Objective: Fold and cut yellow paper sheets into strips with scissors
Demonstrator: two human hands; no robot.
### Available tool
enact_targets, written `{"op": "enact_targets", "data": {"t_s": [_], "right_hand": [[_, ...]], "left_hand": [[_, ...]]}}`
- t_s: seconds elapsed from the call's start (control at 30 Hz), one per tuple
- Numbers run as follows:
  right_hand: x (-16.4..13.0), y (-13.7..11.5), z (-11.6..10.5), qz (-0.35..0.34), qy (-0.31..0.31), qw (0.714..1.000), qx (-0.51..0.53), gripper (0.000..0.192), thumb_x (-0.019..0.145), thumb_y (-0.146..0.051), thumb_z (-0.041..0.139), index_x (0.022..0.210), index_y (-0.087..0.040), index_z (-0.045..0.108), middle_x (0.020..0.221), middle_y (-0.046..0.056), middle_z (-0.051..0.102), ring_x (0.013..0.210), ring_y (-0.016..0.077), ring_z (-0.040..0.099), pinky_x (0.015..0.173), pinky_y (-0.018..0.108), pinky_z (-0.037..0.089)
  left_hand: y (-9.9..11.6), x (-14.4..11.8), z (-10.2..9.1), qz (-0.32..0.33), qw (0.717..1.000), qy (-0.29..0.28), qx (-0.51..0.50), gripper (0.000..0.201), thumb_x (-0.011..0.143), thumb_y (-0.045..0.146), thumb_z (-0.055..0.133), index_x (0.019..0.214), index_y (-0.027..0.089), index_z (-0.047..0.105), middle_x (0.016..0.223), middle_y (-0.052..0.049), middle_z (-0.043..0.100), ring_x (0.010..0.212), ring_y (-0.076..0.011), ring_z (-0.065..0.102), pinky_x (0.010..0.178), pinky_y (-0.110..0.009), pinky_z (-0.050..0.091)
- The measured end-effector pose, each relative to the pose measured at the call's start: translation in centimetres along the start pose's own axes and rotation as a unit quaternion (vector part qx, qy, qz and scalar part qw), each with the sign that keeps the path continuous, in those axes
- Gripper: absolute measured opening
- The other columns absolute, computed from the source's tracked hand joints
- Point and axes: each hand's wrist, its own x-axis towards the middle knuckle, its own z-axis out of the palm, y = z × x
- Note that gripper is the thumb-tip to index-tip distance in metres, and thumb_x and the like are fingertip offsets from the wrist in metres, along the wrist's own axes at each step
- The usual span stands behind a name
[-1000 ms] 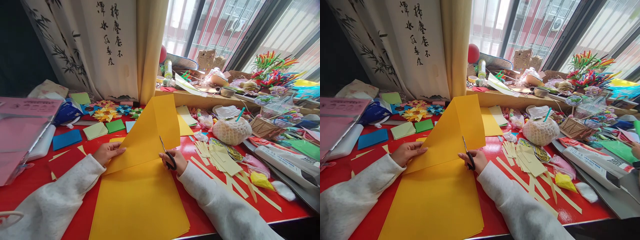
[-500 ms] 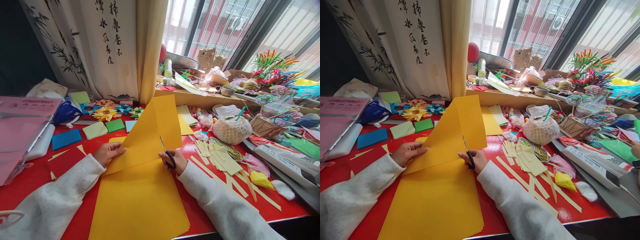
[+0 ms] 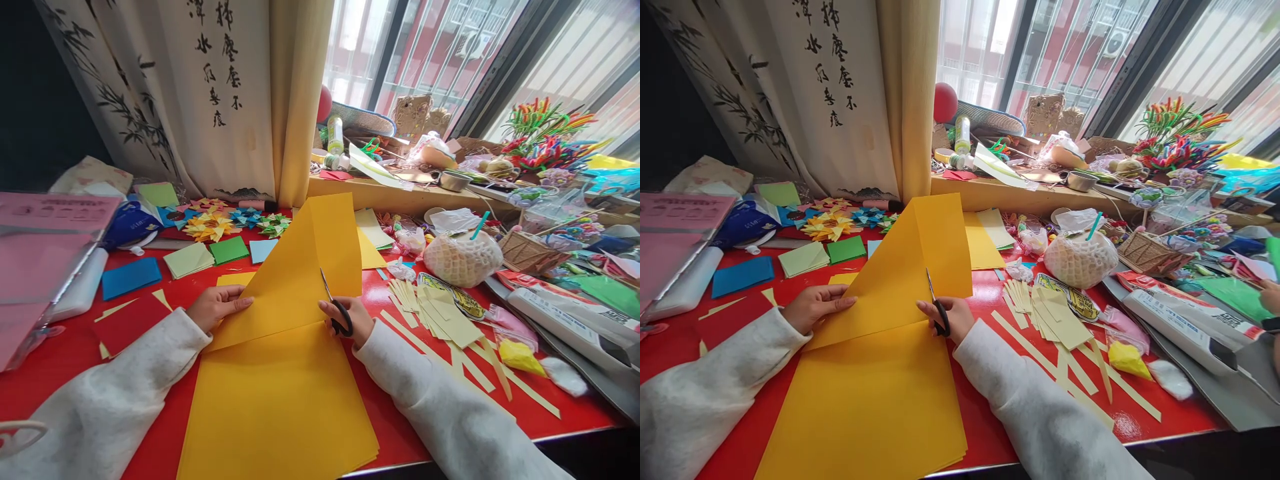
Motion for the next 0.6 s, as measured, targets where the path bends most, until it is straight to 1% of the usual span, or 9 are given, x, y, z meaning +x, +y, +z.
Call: {"op": "enact_targets", "data": {"t_s": [0.13,0.33,0.43,0.53,0.6], "right_hand": [[0.1,0.2,0.0,-0.001,0.003,1.000,-0.001,0.037,0.056,-0.047,0.062,0.051,-0.016,0.041,0.042,-0.005,0.047,0.033,0.0061,0.045,0.032,0.017,0.029],[0.3,0.5,-0.1,-0.042,-0.008,0.999,-0.016,0.038,0.055,-0.048,0.062,0.049,-0.016,0.042,0.041,-0.004,0.046,0.032,0.0066,0.044,0.032,0.018,0.031],[0.5,0.5,-0.3,-0.028,-0.015,0.999,-0.025,0.037,0.057,-0.048,0.061,0.049,-0.016,0.042,0.042,-0.004,0.047,0.033,0.0065,0.045,0.032,0.018,0.031],[0.4,-0.3,-0.5,-0.015,-0.040,0.998,-0.042,0.037,0.058,-0.048,0.060,0.050,-0.016,0.043,0.042,-0.004,0.047,0.034,0.0064,0.045,0.033,0.018,0.032],[0.1,-1.2,-0.8,-0.022,-0.044,0.998,-0.044,0.035,0.058,-0.047,0.059,0.052,-0.016,0.046,0.041,-0.004,0.046,0.032,0.0060,0.043,0.033,0.018,0.032]], "left_hand": [[-0.2,0.1,0.0,0.001,1.000,-0.005,0.001,0.032,0.059,0.025,0.067,0.090,0.019,0.061,0.082,-0.003,0.066,0.074,-0.0197,0.061,0.066,-0.028,0.048],[-0.2,0.0,0.0,-0.001,1.000,-0.004,0.002,0.032,0.058,0.025,0.067,0.089,0.019,0.062,0.081,-0.002,0.066,0.074,-0.0201,0.061,0.064,-0.027,0.049],[0.0,0.0,0.0,-0.001,1.000,0.004,-0.001,0.032,0.057,0.025,0.067,0.088,0.019,0.062,0.080,-0.002,0.066,0.073,-0.0199,0.061,0.064,-0.026,0.049],[0.2,0.0,-0.2,0.003,1.000,0.026,-0.008,0.029,0.056,0.024,0.068,0.084,0.018,0.062,0.079,-0.003,0.067,0.072,-0.0194,0.062,0.064,-0.025,0.049],[0.4,0.1,-0.4,0.012,0.999,0.039,-0.013,0.029,0.055,0.024,0.069,0.083,0.017,0.062,0.080,-0.004,0.067,0.073,-0.0191,0.062,0.064,-0.025,0.049]]}}
